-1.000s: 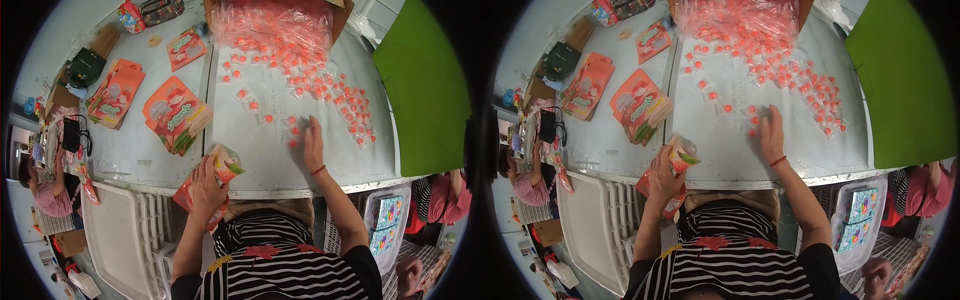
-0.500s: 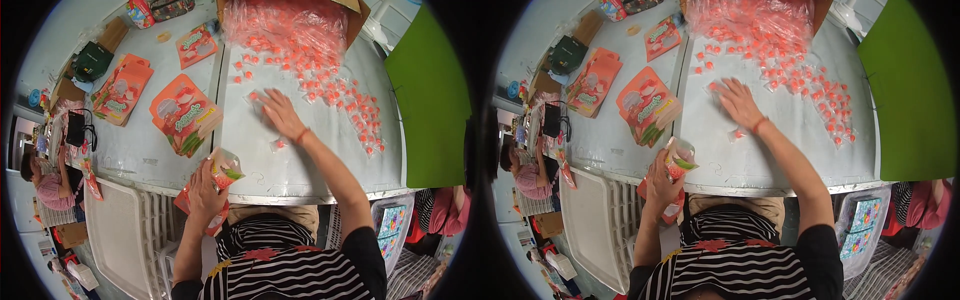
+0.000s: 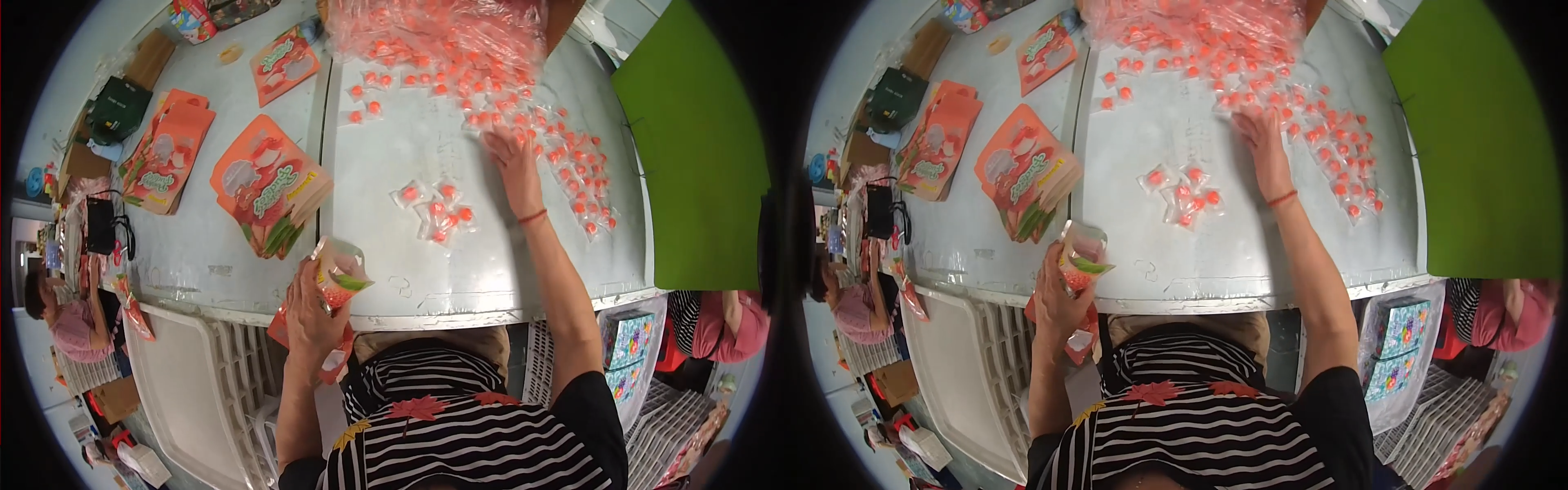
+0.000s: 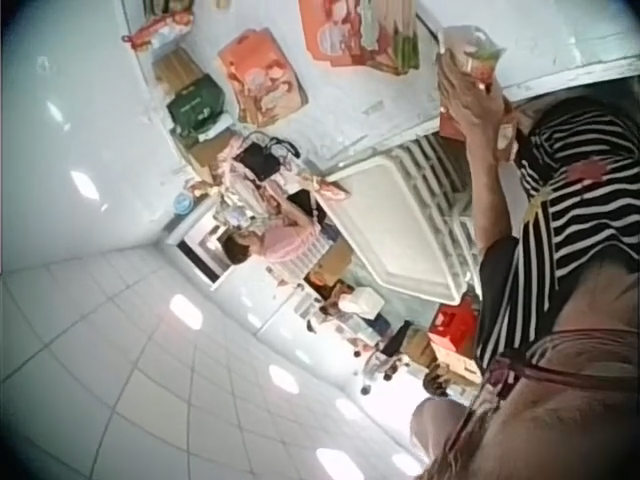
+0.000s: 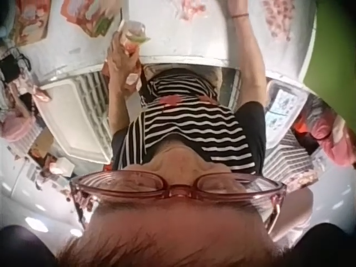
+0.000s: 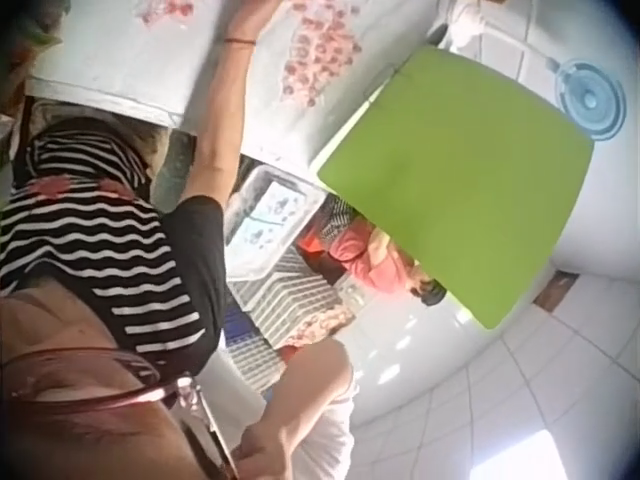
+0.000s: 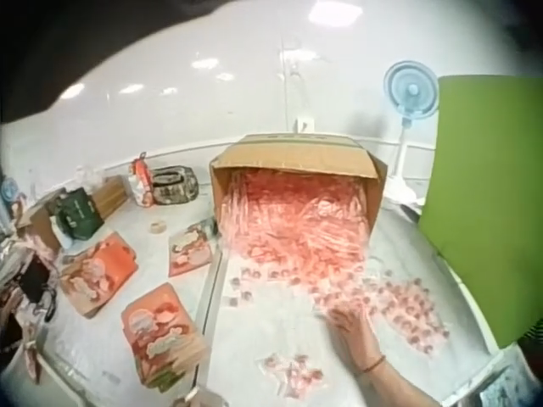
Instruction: Filling retail pouches with individually wrapped candy items from a bulk box and placing them in a tray.
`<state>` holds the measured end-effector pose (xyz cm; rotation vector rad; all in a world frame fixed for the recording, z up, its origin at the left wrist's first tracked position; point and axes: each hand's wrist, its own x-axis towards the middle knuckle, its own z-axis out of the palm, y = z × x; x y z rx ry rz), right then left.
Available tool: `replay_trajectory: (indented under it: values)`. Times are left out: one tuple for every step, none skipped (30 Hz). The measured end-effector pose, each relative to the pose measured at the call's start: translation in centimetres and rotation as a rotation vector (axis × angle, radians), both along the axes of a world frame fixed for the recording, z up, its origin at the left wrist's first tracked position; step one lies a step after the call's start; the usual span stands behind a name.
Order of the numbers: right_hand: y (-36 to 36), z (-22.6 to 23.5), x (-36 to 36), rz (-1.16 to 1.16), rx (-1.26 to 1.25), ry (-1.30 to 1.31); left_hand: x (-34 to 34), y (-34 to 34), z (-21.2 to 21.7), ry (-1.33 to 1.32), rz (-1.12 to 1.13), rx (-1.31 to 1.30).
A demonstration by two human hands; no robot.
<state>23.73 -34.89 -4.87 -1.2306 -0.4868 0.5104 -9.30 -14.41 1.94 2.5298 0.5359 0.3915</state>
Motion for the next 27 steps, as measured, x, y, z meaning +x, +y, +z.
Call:
replay_trajectory:
  values:
    - [-0.8, 0.0, -1.1, -0.179, -0.102, -0.046, 0.0, 0.0, 0.0, -0.007, 0.004, -0.017]
    - [-1.1, -0.2, -3.1, -0.171, -0.258, -0.152, 0.1, 0.0, -0.1, -0.015, -0.005, -0.017]
    - [-1.3, -0.1, -4.3, -0.101, -0.555, -0.610, 0.1, -0.2, 0.1, -0.006, -0.006, -0.010]
    - [-1.4, -0.7, -6.1, -0.079, -0.596, -0.926, 0.1, -0.2, 0.3, 0.004, -0.008, -0.003]
    - [-0.5, 0.3, -8.1, -0.046, -0.628, -1.074, -0.2, -0.6, 0.4, -0.001, -0.008, -0.003]
    - [0.6, 1.2, -9.0, -0.052, -0.629, -1.077, -0.3, -0.8, 0.3, 0.000, -0.010, 0.010]
    - [1.9, 2.0, -9.6, 0.034, -0.725, -1.152, -0.4, -0.7, 0.3, 0.001, -0.006, 0.027]
    - [2.6, 2.5, -10.0, 0.121, -0.827, -1.222, -0.3, -0.8, 0.5, -0.003, -0.008, 0.029]
    - [3.0, 2.6, -10.0, 0.119, -0.825, -1.224, -0.3, -0.9, 0.6, -0.012, -0.009, 0.011]
    - [3.5, 2.5, -9.8, 0.123, -0.836, -1.259, -0.3, -0.9, 0.8, -0.021, -0.009, -0.008]
    - [4.0, 2.4, -9.4, 0.129, -0.846, -1.294, -0.4, -0.9, 1.1, -0.021, -0.006, -0.006]
    - [4.3, 1.6, -9.0, 0.133, -0.835, -1.294, -0.7, -0.5, 1.4, -0.017, 0.003, 0.009]
    - [4.0, 0.5, -7.8, 0.040, -0.674, -0.958, -0.8, -0.5, 1.5, -0.015, 0.020, 0.021]
    - [3.5, 0.0, -6.5, -0.046, -0.515, -0.620, -0.8, -0.3, 1.4, -0.015, 0.032, 0.022]
    - [2.6, 0.1, -5.3, -0.123, -0.349, -0.364, -1.3, -0.1, 1.3, -0.019, 0.044, 0.032]
    - [1.5, 0.4, -3.7, -0.198, -0.186, -0.106, -1.7, 0.1, 1.0, -0.022, 0.054, 0.040]
    - [0.1, 0.8, -2.1, -0.219, -0.030, 0.085, -1.9, 0.3, 0.9, -0.016, 0.046, 0.034]
    - [-0.9, 1.1, -1.1, -0.232, 0.128, 0.272, -2.1, 0.3, 0.7, -0.003, 0.051, 0.058]
    - [-1.5, 0.5, -1.3, -0.234, 0.124, 0.276, -2.3, 0.4, 0.4, 0.010, 0.053, 0.081]
    - [-1.9, -0.2, -1.7, -0.211, 0.136, 0.285, -2.2, 0.5, 0.1, 0.010, 0.052, 0.079]
    - [-2.3, -0.9, -1.9, -0.188, 0.148, 0.295, -2.1, 0.5, -0.4, 0.027, 0.052, 0.073]
    - [-2.8, -1.4, -2.0, -0.189, 0.147, 0.293, -1.9, 0.6, -0.7, 0.045, 0.051, 0.068]
    - [-2.9, -1.4, -2.2, -0.195, 0.094, 0.221, -1.5, 0.4, -0.8, 0.039, 0.051, 0.062]
    - [-3.0, -1.5, -2.3, -0.201, 0.041, 0.147, -1.4, 0.5, -0.9, 0.038, 0.051, 0.064]
    - [-2.7, -1.7, -2.5, -0.202, 0.044, 0.147, -1.4, 0.6, -0.9, 0.054, 0.054, 0.060]
    - [-2.1, -1.6, -3.0, -0.241, -0.050, 0.074, -1.3, 0.6, -0.9, 0.071, 0.056, 0.054]
    - [-1.6, -1.5, -3.4, -0.280, -0.144, 0.001, -1.3, 0.7, -1.0, 0.070, 0.053, 0.055]
